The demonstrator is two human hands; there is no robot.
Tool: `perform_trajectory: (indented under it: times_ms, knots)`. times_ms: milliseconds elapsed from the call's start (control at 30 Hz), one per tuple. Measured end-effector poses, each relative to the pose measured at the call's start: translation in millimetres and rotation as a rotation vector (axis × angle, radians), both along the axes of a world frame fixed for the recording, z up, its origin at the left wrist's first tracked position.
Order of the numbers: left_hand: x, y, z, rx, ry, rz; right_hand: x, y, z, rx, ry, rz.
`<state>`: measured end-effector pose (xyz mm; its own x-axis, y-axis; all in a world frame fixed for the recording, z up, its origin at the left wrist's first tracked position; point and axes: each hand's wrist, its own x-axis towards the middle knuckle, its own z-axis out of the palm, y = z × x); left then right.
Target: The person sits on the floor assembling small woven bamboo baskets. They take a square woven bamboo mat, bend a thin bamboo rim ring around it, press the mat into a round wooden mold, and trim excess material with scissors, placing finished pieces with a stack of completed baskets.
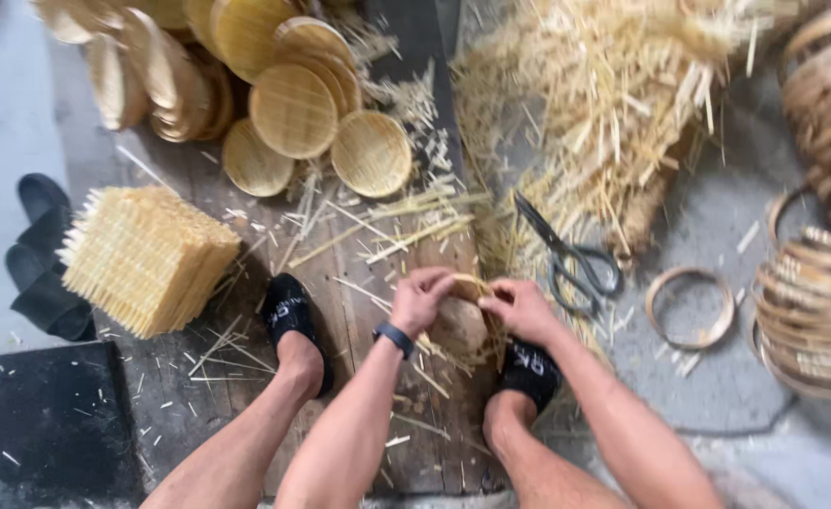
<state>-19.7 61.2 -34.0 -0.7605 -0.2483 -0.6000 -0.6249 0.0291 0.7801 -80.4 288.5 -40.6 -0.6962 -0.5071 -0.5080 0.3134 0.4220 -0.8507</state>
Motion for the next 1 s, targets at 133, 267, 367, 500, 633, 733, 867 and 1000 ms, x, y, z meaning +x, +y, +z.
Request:
perform_trajectory:
  times_ms: [133, 267, 367, 500, 633, 733, 867, 1000]
  knots:
    - [6, 6, -13, -0.164, 0.064, 0.089, -2, -14, 0, 0.172, 0.124, 0.04]
    - [1, -1, -26, 0.083, 0.023, 0.331, -7, -14, -5, 0.099, -0.129, -0.024]
    - [1, -15, -20, 0.435, -0.123, 0.546, -7, -7, -13, -0.231, -0.496, -0.098]
    - [32, -28, -4, 0.814, -0.195, 0.584, 4, -9, -28, -0.241, -0.693, -0.262]
    - [59, -27, -13, 0.977, -0.104, 0.515, 17, -19, -37, -0.141, -0.668, -0.33]
    - [68, -32, -27, 0.925, -0.122, 0.485, 21, -21, -36, -0.086, -0.653, -0.327]
    - [73, -23, -34, 0.709, -0.211, 0.531, 21, -24, -33, -0.055, -0.609, -0.313]
    - [69, -15, -32, 0.637, -0.257, 0.63, 24, -33, -35, 0.043, -0.523, -0.345]
